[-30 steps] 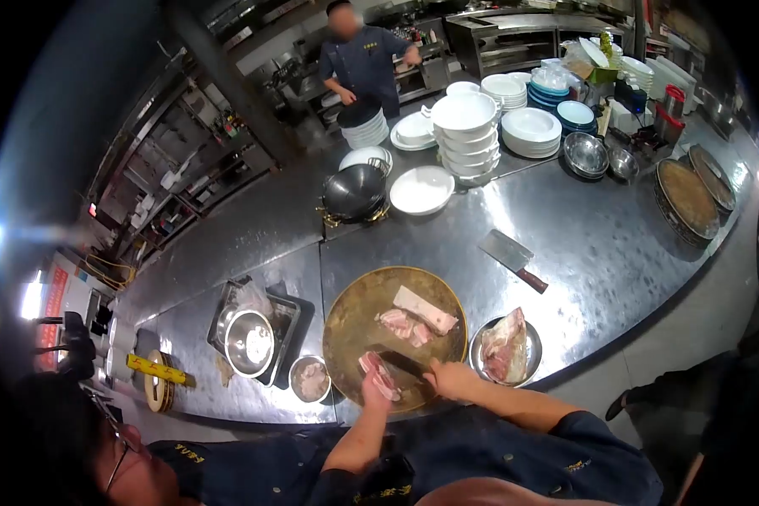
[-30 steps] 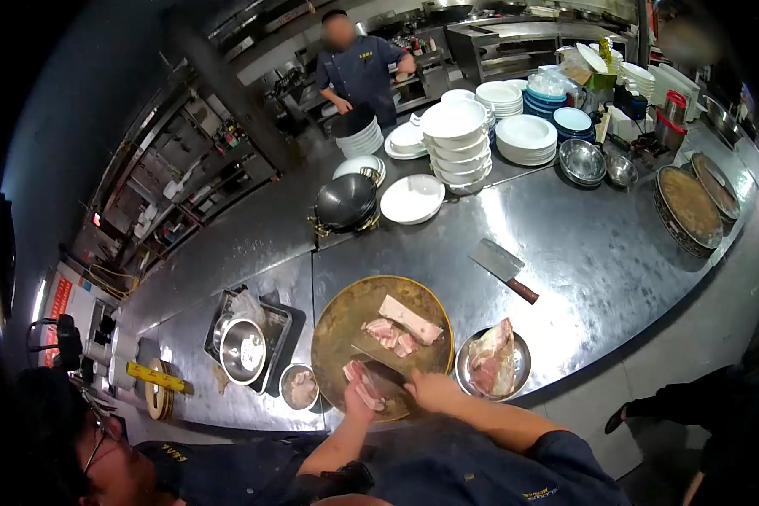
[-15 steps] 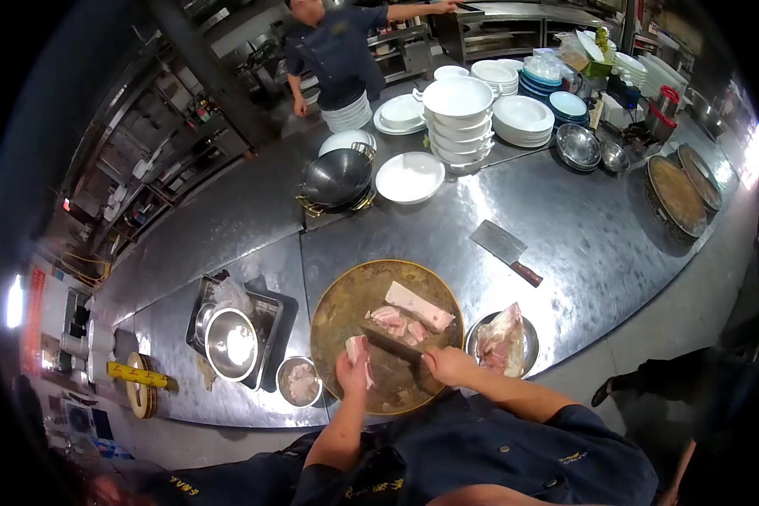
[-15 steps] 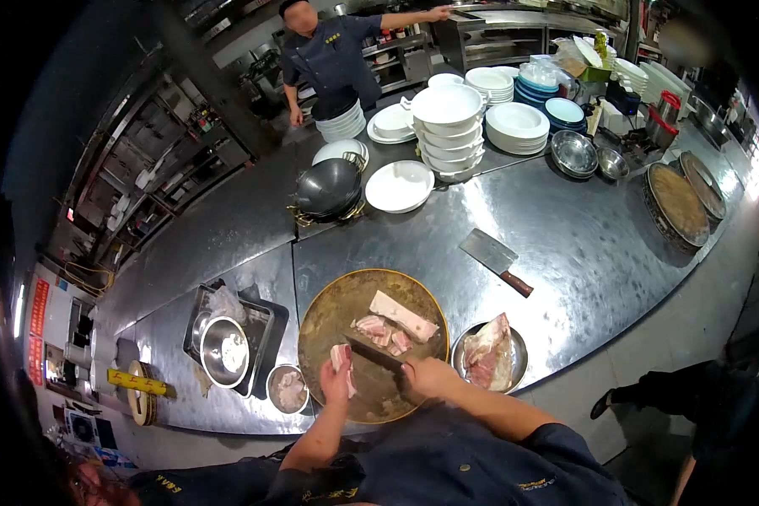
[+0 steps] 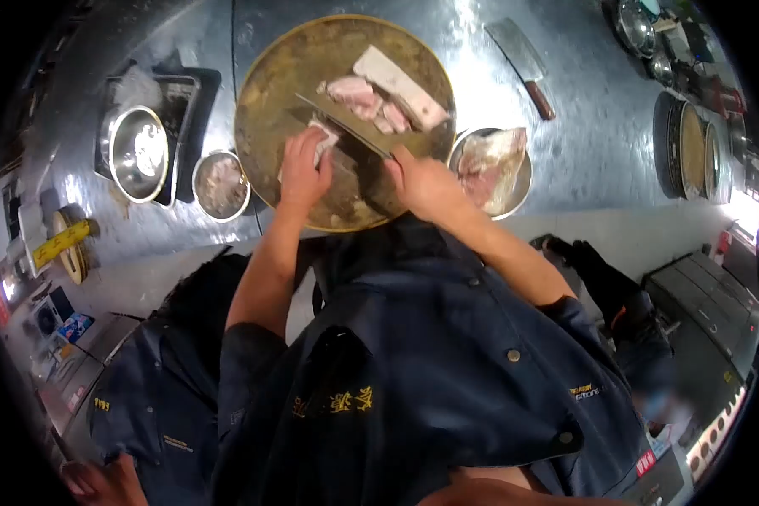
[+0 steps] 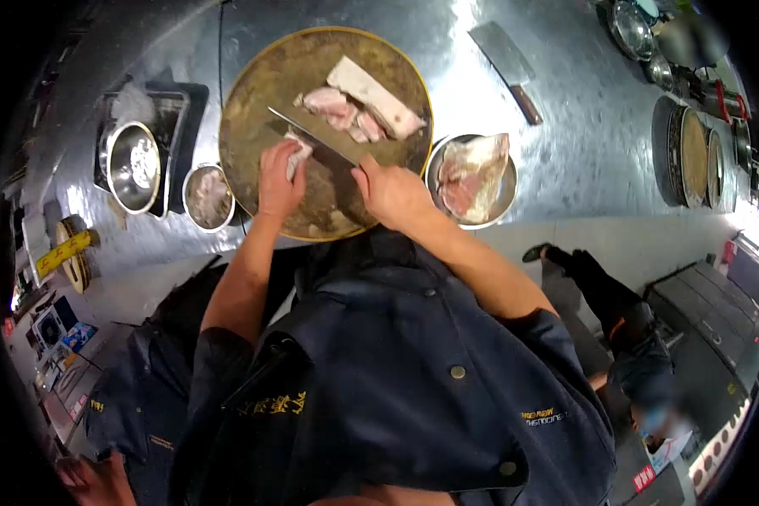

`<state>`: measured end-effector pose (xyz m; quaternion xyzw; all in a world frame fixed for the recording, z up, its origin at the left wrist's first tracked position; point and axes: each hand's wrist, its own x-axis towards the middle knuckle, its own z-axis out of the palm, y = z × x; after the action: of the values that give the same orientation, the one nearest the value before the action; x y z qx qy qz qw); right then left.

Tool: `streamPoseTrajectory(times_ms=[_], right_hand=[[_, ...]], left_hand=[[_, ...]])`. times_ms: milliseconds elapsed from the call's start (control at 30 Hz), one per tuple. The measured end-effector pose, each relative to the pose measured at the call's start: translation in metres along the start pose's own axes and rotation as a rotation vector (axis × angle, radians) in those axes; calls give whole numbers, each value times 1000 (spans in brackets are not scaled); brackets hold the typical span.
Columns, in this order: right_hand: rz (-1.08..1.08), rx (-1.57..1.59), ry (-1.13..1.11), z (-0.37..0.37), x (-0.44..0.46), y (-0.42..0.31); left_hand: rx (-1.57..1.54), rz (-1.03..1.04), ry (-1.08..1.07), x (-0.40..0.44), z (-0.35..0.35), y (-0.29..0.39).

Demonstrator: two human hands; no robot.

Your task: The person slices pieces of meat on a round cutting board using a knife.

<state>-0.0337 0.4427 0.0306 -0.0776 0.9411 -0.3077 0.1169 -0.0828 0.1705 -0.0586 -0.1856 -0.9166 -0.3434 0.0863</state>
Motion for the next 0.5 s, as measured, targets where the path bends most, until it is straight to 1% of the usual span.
streamPoseTrajectory(times_ms=[67,133,200,233,267,333,367,400,467,500], right_hand=[[18,14,-51,4,4,4],[38,11,-72,11,7,12],[39,8,-85,13,11,17],[49,6,-94,11,13,19],[60,4,-102,9,14,20],[64,21,-109,5,16,20],[97,21,-133,3,17,19],[130,21,-156,2,18,18],[119,32,-152,3,18,22],[105,39,-153,4,17,22]], left_hand=[[31,90,-40,4,7,-13],[47,83,-49,11,3,-2],[154,-44,53,16,-2,23],[90,-316,10,10,5,19],[90,-317,2,10,6,18],[-36,-523,36,14,7,19],[77,-496,43,14,6,19],[81,-496,38,14,1,18],[378,-132,86,15,-7,18],[379,-132,80,8,-8,22]])
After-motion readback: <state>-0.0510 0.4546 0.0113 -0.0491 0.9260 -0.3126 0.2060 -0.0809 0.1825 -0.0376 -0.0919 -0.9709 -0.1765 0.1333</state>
